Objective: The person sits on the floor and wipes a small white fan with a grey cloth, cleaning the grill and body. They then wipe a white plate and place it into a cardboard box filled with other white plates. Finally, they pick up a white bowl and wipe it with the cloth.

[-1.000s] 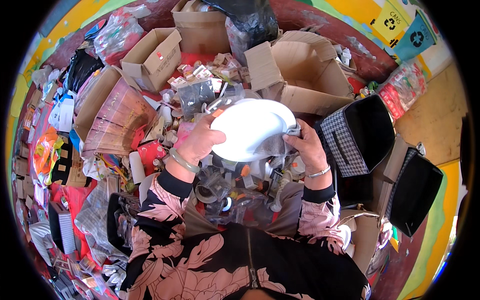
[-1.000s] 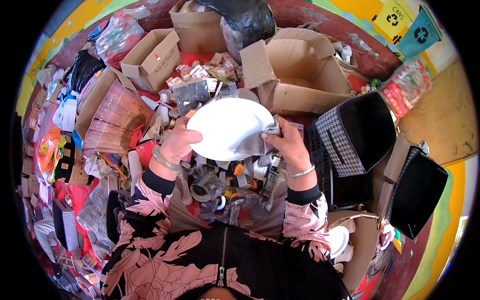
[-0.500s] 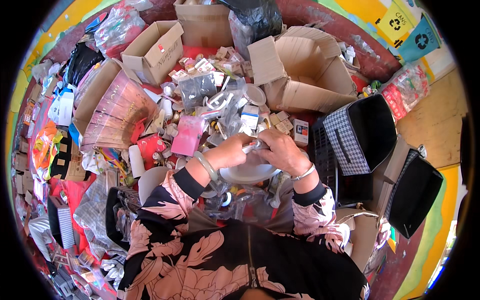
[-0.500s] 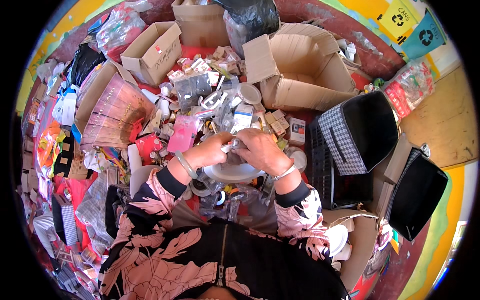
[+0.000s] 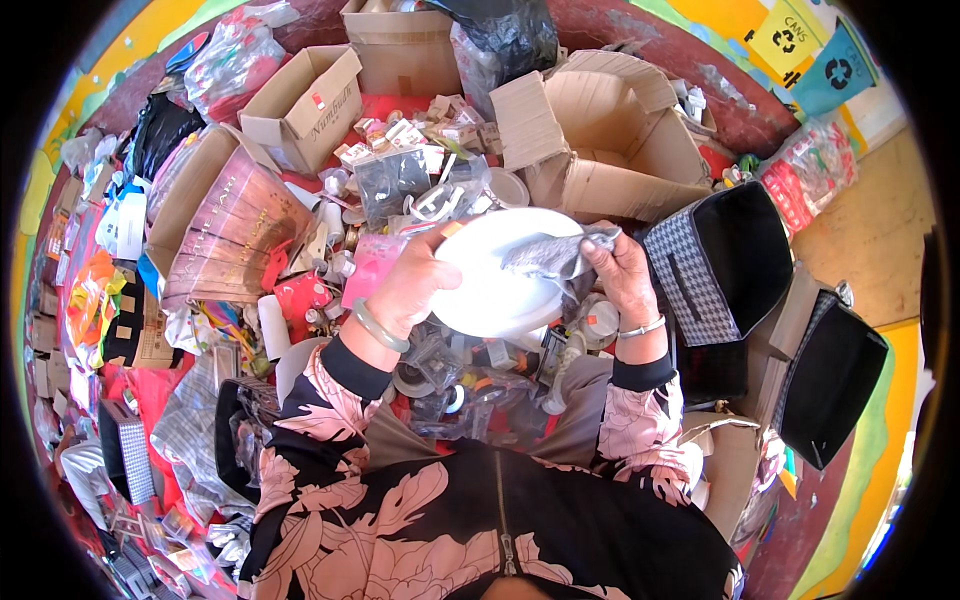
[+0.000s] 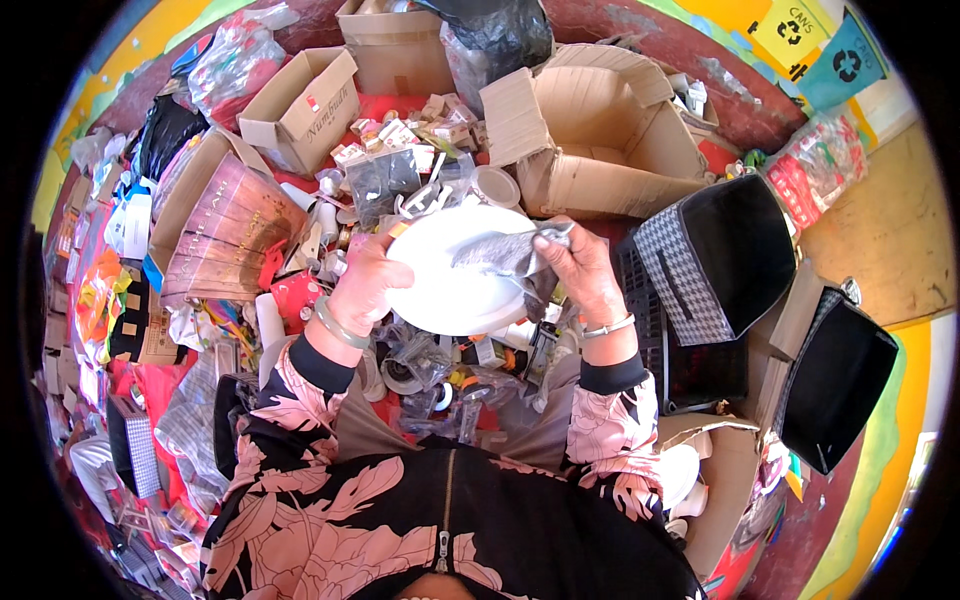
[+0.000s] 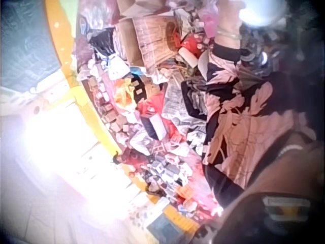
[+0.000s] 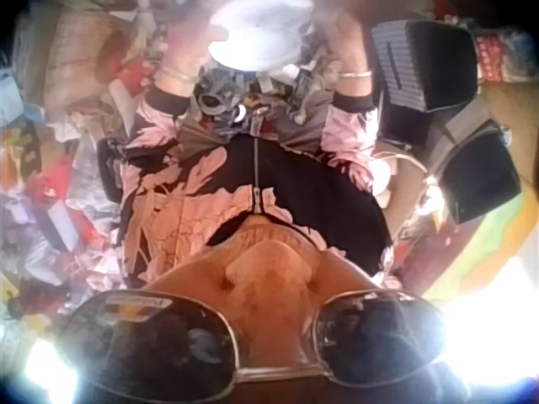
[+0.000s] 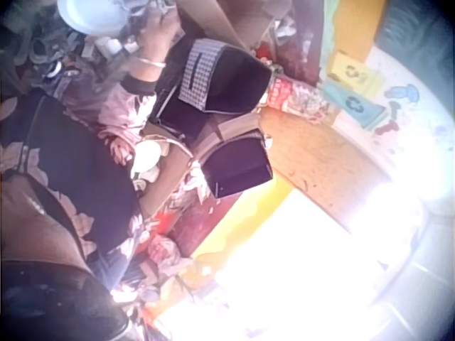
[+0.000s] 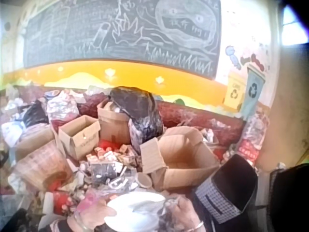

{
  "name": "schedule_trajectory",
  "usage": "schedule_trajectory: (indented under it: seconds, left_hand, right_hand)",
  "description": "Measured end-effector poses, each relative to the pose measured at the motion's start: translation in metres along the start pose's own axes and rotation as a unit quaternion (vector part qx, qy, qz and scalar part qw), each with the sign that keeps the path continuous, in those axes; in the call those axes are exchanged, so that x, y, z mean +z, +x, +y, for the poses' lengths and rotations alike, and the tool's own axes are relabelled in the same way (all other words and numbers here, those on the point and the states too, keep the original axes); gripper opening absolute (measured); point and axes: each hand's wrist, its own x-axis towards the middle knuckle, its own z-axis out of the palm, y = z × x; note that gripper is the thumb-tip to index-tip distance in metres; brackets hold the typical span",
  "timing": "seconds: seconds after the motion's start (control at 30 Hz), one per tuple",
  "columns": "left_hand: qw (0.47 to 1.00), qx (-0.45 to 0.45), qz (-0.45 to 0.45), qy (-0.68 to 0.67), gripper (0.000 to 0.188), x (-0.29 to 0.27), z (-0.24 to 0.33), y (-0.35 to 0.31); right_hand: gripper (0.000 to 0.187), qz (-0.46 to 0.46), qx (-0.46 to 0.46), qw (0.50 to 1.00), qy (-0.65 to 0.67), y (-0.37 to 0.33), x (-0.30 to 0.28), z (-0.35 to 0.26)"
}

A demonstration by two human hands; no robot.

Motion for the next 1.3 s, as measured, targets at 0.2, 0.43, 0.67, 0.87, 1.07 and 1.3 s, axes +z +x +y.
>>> schedule_trajectory:
  seconds: [0.2,0.43,0.67,0.87,1.07,1.3]
  left_hand:
    - [0.978,0.024,0.012,-0.205,0.058,-0.018,-0.005,0.009]
    - [0.975,0.051,0.058,-0.210,0.058,-0.038,-0.012,0.014]
    - [0.998,0.043,0.047,0.030,0.059,-0.005,-0.031,0.017]
    - [0.999,-0.002,-0.026,0.047,0.066,0.000,-0.029,0.010]
    - [0.997,0.015,-0.053,0.056,0.066,-0.008,-0.023,0.008]
    - [0.971,0.135,0.010,0.197,0.068,-0.014,-0.025,0.016]
  right_hand:
    - [0.019,0.172,0.057,0.979,0.096,0.000,-0.023,0.016]
    - [0.041,0.176,-0.021,0.894,0.411,-0.009,-0.046,-0.009]
    - [0.037,0.031,-0.143,0.985,0.094,-0.002,0.014,-0.022]
    - [0.034,0.007,-0.052,0.992,-0.115,-0.001,0.035,-0.015]
    - [0.036,-0.071,-0.018,0.987,-0.144,-0.005,0.007,0.001]
    - [0.026,0.036,-0.055,0.992,-0.108,-0.018,0.018,-0.005]
